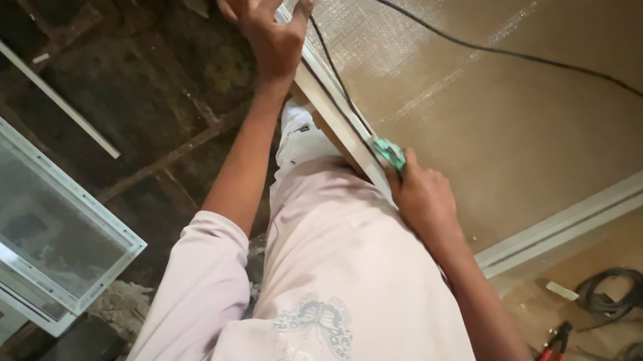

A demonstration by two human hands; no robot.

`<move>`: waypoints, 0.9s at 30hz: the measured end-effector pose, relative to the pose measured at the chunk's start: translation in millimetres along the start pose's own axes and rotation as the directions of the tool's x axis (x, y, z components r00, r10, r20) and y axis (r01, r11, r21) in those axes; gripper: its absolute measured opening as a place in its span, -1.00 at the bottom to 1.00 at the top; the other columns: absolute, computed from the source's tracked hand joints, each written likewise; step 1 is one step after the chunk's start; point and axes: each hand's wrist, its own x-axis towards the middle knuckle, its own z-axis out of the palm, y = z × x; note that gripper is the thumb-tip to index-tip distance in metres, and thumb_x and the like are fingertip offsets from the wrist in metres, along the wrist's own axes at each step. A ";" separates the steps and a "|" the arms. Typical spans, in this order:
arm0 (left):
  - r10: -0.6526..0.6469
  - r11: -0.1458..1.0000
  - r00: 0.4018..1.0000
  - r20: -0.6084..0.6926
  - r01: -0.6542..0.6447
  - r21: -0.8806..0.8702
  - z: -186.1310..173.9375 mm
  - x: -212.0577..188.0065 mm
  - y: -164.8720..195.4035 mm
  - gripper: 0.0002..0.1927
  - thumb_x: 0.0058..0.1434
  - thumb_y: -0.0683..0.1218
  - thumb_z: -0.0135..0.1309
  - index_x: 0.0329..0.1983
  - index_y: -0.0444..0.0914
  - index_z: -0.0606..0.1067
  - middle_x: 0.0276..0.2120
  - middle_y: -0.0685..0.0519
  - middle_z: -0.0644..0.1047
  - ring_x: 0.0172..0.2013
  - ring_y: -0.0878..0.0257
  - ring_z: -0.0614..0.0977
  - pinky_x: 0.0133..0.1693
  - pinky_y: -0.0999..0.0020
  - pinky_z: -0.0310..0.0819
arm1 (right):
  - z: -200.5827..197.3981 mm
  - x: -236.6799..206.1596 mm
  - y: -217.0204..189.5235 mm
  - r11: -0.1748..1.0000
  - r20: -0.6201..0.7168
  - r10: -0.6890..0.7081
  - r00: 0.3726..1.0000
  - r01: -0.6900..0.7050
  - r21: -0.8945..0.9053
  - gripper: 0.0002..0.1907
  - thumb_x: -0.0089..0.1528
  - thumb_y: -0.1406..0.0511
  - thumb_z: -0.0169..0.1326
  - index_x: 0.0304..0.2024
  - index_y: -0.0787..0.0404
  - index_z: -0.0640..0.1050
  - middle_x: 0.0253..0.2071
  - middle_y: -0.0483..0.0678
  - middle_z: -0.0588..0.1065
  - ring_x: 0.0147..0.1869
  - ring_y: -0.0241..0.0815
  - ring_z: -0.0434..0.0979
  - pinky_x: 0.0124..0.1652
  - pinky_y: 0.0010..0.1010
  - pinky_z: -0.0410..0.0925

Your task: The person presses a black rubber spline into the groove of a white window screen frame, working along the edges with a green spline roller. They hold the spline in place with one hand while rolling it into the channel, moving around the frame, then reposition the frame on the workbench and continue pressing the spline into the remaining sides.

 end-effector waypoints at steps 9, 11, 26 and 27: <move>0.064 0.998 0.998 -0.003 -0.064 0.002 6.4 -6.3 -16.8 -0.83 0.30 -0.01 0.34 -0.34 -0.17 0.70 0.46 0.25 0.27 0.54 0.01 0.01 0.52 -0.14 -0.18 | -7.4 -73.1 67.6 0.989 0.065 0.117 0.991 -0.110 -0.102 -0.60 0.33 -0.01 0.01 0.03 0.10 0.45 -0.42 0.25 0.56 -0.26 0.38 0.54 -0.25 0.18 0.37; 0.028 0.998 0.996 0.080 -0.032 0.050 2.8 -8.0 -17.6 -0.88 0.29 -0.04 0.34 -0.27 -0.17 0.74 0.47 0.19 0.28 0.53 -0.03 0.02 0.50 -0.14 -0.17 | -2.9 -97.9 92.8 0.982 0.041 0.142 0.989 -0.136 -0.129 -0.63 0.33 -0.01 0.01 0.01 0.06 0.46 -0.40 0.20 0.58 -0.26 0.35 0.56 -0.27 0.17 0.37; 0.095 0.991 0.993 0.064 -0.100 0.084 8.4 -27.9 -19.5 -0.70 0.41 -0.08 0.22 -0.43 -0.31 0.68 0.36 0.08 0.45 0.49 -0.04 0.15 0.47 -0.12 0.14 | 42.1 -255.3 234.1 0.807 -0.278 0.591 0.758 -0.564 0.177 -0.58 0.22 -0.04 0.17 0.00 0.01 0.64 -0.29 0.19 0.57 -0.23 0.27 0.58 -0.28 0.06 0.38; 0.097 0.990 0.994 0.055 -0.102 0.099 8.7 -27.8 -20.1 -0.69 0.41 -0.06 0.22 -0.43 -0.30 0.69 0.36 0.08 0.46 0.48 -0.04 0.16 0.47 -0.11 0.15 | 42.9 -255.9 233.9 0.750 -0.273 0.661 0.698 -0.617 0.238 -0.53 0.26 -0.08 0.17 0.08 0.00 0.62 -0.34 0.23 0.56 -0.25 0.28 0.58 -0.28 0.06 0.37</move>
